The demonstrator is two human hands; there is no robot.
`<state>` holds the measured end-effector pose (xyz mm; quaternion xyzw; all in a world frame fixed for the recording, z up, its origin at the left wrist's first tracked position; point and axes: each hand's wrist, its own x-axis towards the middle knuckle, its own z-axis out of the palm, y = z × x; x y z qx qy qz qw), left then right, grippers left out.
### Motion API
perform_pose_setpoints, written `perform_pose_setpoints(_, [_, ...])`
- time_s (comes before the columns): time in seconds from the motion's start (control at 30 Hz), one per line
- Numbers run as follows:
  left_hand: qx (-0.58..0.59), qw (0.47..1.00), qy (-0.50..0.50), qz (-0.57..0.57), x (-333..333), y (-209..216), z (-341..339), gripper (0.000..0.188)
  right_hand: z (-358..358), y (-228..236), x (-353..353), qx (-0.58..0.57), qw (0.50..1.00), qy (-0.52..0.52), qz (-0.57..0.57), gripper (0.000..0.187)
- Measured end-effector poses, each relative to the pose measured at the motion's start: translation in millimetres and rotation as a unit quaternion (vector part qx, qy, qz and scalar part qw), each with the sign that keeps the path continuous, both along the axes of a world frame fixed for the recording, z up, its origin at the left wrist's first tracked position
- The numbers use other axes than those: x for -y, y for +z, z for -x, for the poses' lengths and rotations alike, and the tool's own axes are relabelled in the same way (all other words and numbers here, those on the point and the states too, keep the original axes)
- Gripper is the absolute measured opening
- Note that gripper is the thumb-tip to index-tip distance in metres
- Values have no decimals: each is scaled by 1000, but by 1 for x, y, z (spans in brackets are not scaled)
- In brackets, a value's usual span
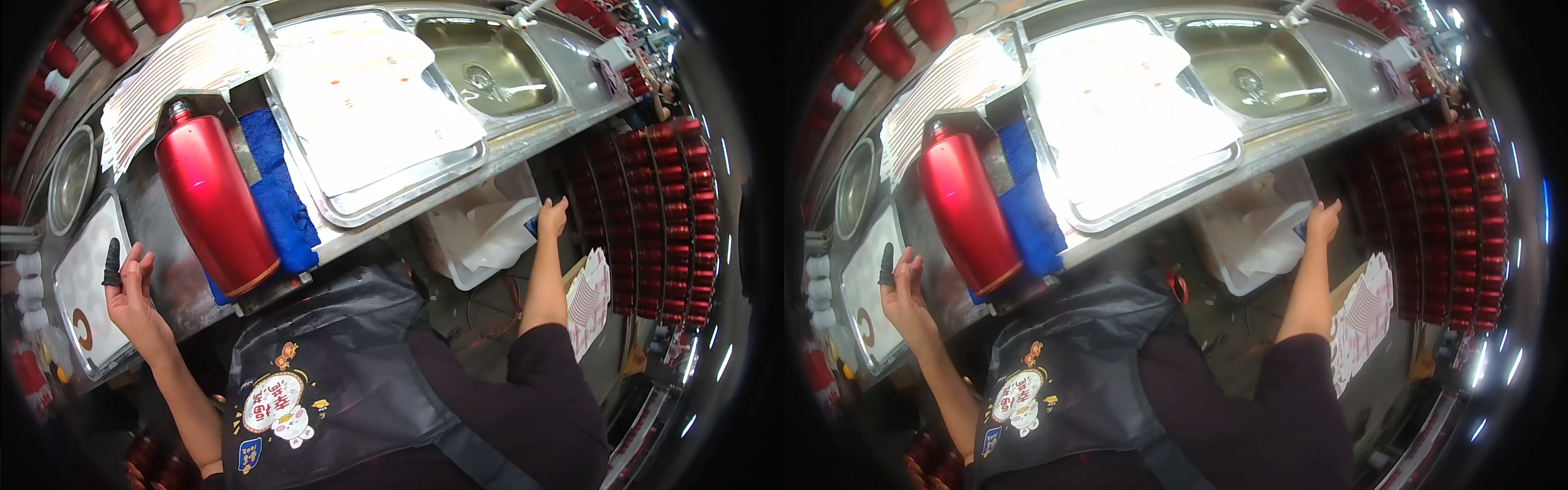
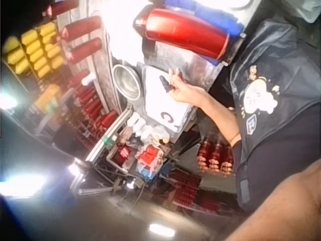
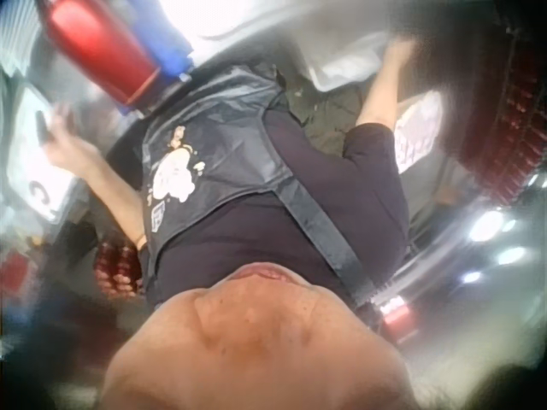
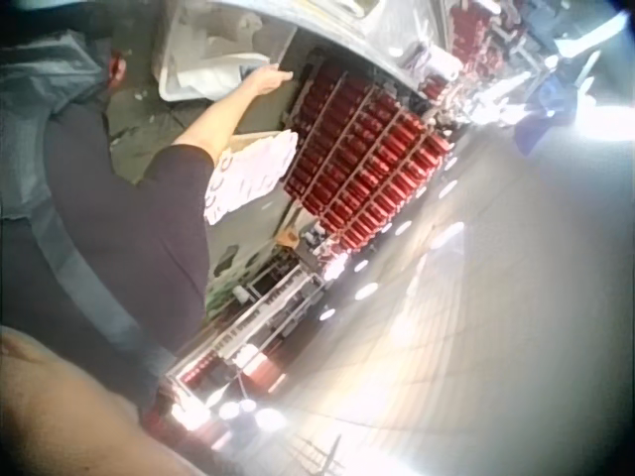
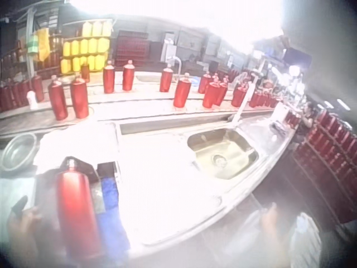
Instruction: The person applies a gold circular sticker to the neck of a red bottle, then smooths a rectangular label around the body of the bottle. They repeat the process on a second red bottle, pressing the stickers and labels firmly to adhere them.
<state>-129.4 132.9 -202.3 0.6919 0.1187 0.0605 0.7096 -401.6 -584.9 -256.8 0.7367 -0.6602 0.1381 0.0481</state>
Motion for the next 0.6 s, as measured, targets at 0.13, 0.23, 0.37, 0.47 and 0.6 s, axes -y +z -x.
perform_pose_setpoints(0.13, [-16, 1000, 23, -12, -5, -1, 6, 31, -54, 34, -35, 174, 959, 206, 82, 29])
perform_pose_setpoints(0.23, [-6, 1000, 16, -6, 4, 0, 4, 30, -120, 88, -76, 254, 894, 358, 89, 24])
perform_pose_setpoints(0.37, [13, 1000, 7, 6, 25, 6, 3, 28, -198, 107, -140, 170, 865, 459, -108, 44])
perform_pose_setpoints(0.47, [17, 1000, 5, 9, 33, 9, 8, 26, -221, 100, -156, 37, 878, 432, -202, 53])
perform_pose_setpoints(0.6, [11, 1000, 12, 14, 33, 10, 13, 25, -225, 91, -137, 94, 852, 453, -245, 41])
